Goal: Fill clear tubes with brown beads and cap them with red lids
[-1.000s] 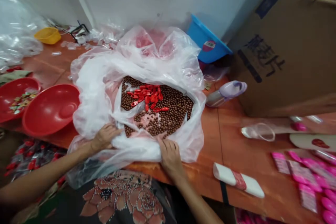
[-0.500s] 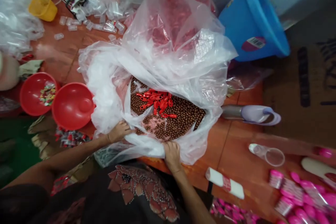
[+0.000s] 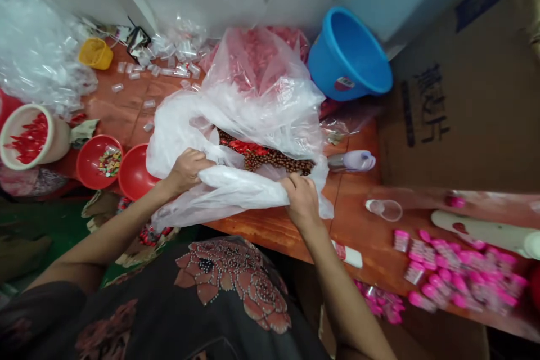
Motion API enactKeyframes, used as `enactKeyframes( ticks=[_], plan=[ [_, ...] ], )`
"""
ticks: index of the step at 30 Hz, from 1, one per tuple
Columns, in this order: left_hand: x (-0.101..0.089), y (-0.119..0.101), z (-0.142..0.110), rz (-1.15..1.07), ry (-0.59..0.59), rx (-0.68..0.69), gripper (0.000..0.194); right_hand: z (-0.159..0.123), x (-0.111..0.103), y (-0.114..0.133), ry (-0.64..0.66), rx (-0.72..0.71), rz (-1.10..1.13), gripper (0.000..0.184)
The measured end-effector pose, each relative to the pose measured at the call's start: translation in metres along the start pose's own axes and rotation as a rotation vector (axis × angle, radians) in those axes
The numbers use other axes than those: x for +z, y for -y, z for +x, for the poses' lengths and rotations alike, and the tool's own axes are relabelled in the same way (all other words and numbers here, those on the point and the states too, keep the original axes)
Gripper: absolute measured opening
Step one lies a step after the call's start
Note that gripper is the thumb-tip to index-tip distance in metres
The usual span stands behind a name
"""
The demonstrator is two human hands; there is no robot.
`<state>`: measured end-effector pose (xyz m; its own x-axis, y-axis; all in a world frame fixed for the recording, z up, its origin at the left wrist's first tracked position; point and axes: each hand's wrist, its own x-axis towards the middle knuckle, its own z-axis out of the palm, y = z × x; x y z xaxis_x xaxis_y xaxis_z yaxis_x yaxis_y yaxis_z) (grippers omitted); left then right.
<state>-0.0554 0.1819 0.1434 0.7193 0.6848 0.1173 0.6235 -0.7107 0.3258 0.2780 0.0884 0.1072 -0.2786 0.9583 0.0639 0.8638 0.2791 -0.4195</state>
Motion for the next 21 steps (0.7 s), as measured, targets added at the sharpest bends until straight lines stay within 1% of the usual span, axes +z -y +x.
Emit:
enactKeyframes(
  ticks=[3, 5, 8, 10, 11, 12, 14, 17, 18, 19, 21],
  plan=[
    [-0.004, -0.001, 0.008, -0.101, 0.113, 0.019, 0.016, -0.002, 0.001, 0.004, 0.114, 0.025, 0.05, 0.018],
    [-0.001, -0.001, 0.007, -0.147, 0.218, 0.047, 0.021, -0.007, 0.006, 0.008, 0.18, 0.034, 0.083, 0.021],
    [0.013, 0.002, -0.001, -0.175, 0.432, 0.004, 0.023, -0.014, 0.017, 0.009, 0.27, 0.056, 0.141, 0.022],
    [0.027, 0.005, -0.01, -0.155, 0.588, -0.046, 0.021, -0.015, 0.026, 0.008, 0.373, 0.062, 0.14, 0.021],
    [0.034, 0.007, -0.015, -0.138, 0.641, -0.056, 0.021, -0.016, 0.03, 0.009, 0.427, 0.057, 0.121, 0.02],
    [0.041, 0.009, -0.021, -0.125, 0.671, -0.054, 0.023, -0.016, 0.035, 0.01, 0.472, 0.047, 0.098, 0.019],
    [0.053, 0.013, -0.034, -0.117, 0.678, -0.033, 0.032, -0.016, 0.043, 0.014, 0.521, 0.024, 0.06, 0.018],
    [0.062, 0.016, -0.048, -0.113, 0.676, -0.011, 0.052, -0.015, 0.053, 0.023, 0.575, -0.026, 0.047, 0.026],
    [0.063, 0.016, -0.05, -0.097, 0.694, -0.014, 0.052, -0.013, 0.054, 0.026, 0.599, -0.042, 0.043, 0.025],
    [0.063, 0.016, -0.05, -0.076, 0.718, -0.018, 0.046, -0.01, 0.053, 0.027, 0.619, -0.054, 0.037, 0.022],
    [0.06, 0.015, -0.044, -0.054, 0.736, -0.036, 0.026, -0.002, 0.046, 0.027, 0.614, -0.049, 0.016, 0.019]
  ],
)
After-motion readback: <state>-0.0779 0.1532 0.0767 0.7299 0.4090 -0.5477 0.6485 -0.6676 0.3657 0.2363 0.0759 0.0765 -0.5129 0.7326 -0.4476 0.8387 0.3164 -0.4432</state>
